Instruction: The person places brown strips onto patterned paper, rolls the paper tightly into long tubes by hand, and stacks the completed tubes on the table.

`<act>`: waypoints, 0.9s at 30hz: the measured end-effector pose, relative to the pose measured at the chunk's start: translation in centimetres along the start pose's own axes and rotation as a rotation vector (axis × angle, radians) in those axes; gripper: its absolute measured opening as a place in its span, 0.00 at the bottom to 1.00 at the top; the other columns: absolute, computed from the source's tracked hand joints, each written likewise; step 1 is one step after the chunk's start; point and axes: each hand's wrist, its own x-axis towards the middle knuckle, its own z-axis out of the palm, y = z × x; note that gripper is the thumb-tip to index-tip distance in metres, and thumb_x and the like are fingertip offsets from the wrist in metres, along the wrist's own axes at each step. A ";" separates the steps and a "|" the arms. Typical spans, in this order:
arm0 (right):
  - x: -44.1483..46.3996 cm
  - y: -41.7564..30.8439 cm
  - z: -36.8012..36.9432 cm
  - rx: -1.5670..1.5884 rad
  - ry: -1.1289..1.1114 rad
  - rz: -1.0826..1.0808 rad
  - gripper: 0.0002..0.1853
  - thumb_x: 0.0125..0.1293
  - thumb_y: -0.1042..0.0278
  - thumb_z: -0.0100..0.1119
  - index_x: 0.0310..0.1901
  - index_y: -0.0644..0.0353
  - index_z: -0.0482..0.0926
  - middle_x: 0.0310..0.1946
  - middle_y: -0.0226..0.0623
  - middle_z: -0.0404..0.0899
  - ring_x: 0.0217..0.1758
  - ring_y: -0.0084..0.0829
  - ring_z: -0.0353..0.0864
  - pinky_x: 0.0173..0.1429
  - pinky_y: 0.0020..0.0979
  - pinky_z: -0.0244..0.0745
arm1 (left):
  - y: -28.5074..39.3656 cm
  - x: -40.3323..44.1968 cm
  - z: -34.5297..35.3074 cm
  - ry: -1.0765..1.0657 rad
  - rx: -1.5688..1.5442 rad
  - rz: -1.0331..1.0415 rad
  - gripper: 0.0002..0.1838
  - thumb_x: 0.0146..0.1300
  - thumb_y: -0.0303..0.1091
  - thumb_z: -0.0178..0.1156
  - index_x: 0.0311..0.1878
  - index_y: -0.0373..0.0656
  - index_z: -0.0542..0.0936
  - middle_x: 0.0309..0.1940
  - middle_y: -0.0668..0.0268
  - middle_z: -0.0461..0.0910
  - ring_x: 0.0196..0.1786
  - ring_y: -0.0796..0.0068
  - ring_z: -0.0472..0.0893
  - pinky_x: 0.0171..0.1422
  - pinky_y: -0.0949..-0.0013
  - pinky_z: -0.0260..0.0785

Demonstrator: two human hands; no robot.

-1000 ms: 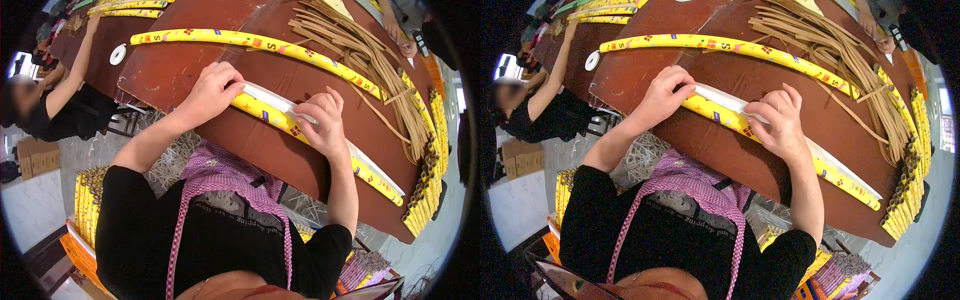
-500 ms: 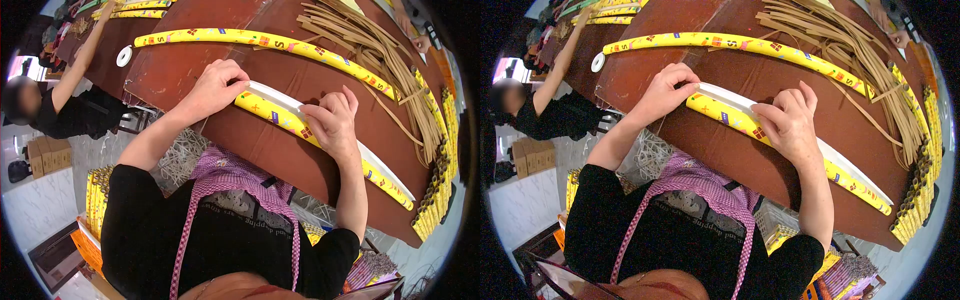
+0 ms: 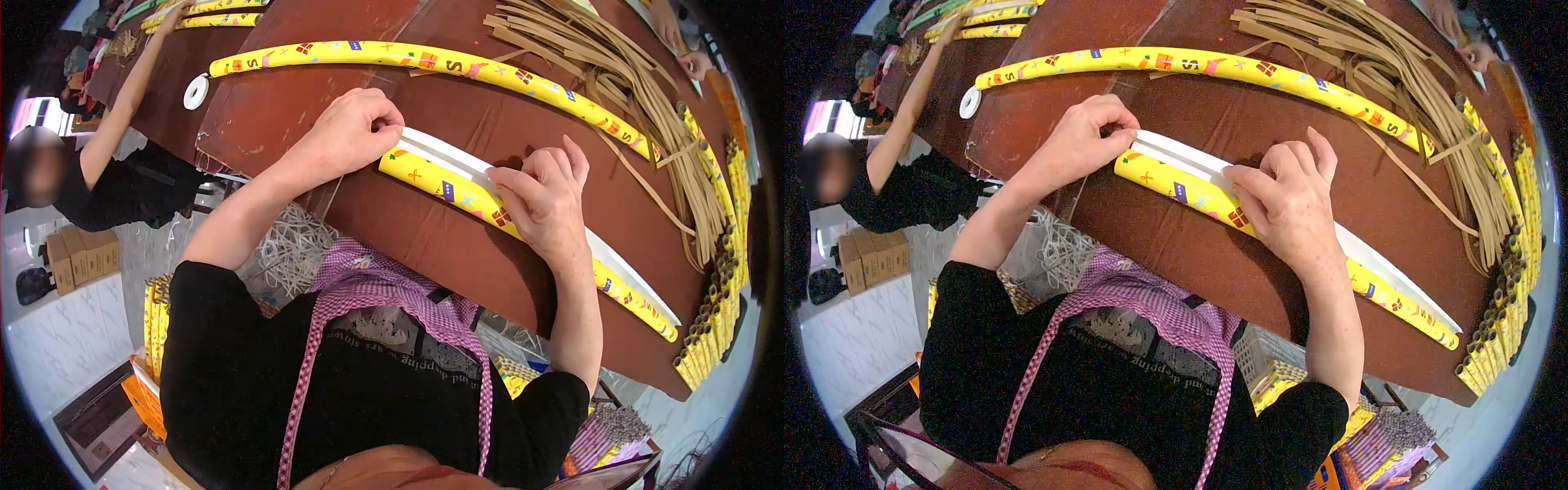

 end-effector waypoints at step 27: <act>0.4 -0.2 0.2 -0.075 0.008 -0.003 0.12 0.53 0.72 0.70 0.40 0.48 0.88 0.28 0.30 0.65 0.40 0.33 0.73 0.73 0.54 0.58 | 0.8 0.1 -0.3 -0.021 0.107 -0.064 0.09 0.61 0.33 0.65 0.34 0.35 0.80 0.30 0.58 0.80 0.38 0.62 0.80 0.45 0.61 0.73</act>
